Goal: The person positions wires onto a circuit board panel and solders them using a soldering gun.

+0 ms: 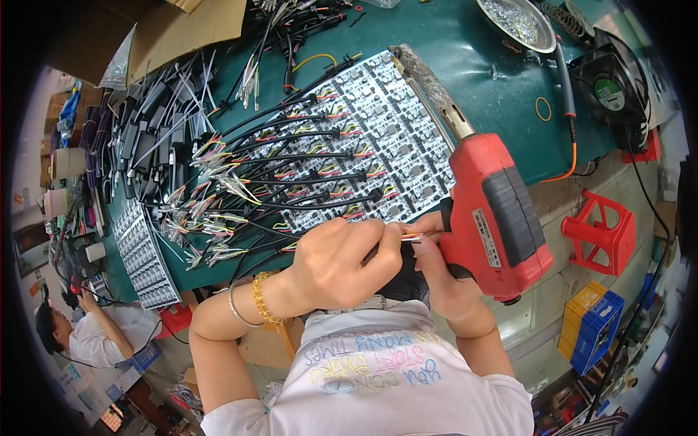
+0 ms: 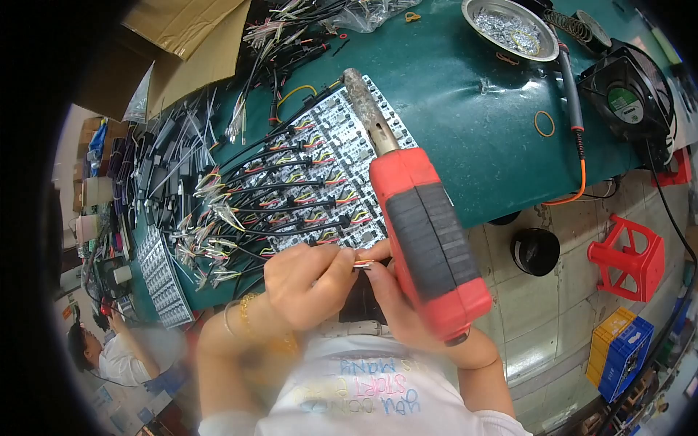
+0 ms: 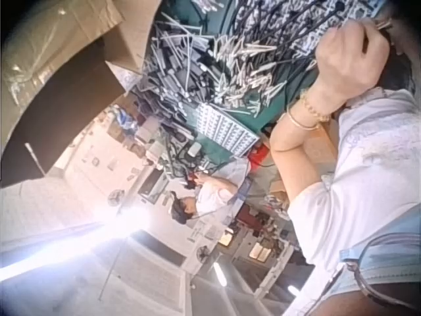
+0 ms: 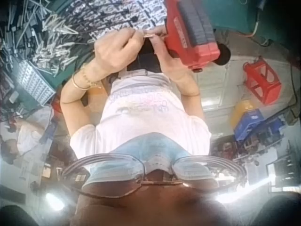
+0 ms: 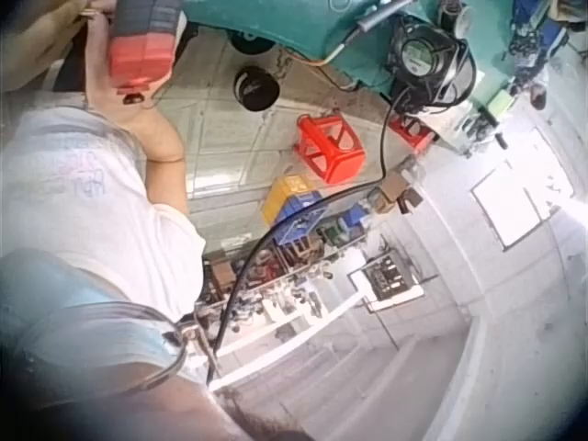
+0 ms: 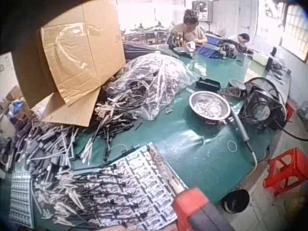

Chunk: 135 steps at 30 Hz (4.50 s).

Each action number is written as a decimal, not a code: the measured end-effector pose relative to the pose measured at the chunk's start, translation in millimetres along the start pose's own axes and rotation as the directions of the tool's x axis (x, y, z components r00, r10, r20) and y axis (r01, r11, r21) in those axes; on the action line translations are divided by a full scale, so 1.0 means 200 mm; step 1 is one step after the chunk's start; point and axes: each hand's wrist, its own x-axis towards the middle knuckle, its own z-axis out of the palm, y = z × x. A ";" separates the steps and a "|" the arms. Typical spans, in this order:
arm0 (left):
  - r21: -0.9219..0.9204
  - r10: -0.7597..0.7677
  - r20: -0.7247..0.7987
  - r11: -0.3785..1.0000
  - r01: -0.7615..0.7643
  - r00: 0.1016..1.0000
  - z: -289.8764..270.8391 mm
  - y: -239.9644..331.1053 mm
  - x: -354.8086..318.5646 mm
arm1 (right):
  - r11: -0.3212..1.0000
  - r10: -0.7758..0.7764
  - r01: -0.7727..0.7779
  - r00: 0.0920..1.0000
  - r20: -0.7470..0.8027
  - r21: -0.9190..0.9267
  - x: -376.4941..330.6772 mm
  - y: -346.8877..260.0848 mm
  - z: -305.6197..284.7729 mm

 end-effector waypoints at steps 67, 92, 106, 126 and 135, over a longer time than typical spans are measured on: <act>-0.650 -0.593 0.581 0.076 0.756 0.558 -0.11 0.08 0.07 | 0.999 0.023 -0.027 0.989 -0.146 -0.027 0.00 0.01 0.01; -0.363 -0.456 0.131 0.804 0.470 0.880 -0.05 0.13 0.05 | 0.997 -0.057 0.042 0.974 -0.218 -0.072 0.01 0.05 0.05; -0.553 -0.633 0.255 0.525 0.648 0.731 -0.05 0.10 0.05 | 0.992 -0.053 0.031 0.981 -0.184 -0.123 0.00 0.00 0.07; -0.837 -0.666 0.492 -0.186 0.514 0.561 -0.08 0.12 0.06 | 0.972 -0.083 0.036 0.977 -0.198 -0.231 -0.04 0.04 0.07; -0.810 -0.724 0.372 0.053 0.584 0.581 -0.04 0.13 0.03 | 0.973 -0.161 0.137 0.980 -0.120 -0.188 -0.04 -0.01 0.09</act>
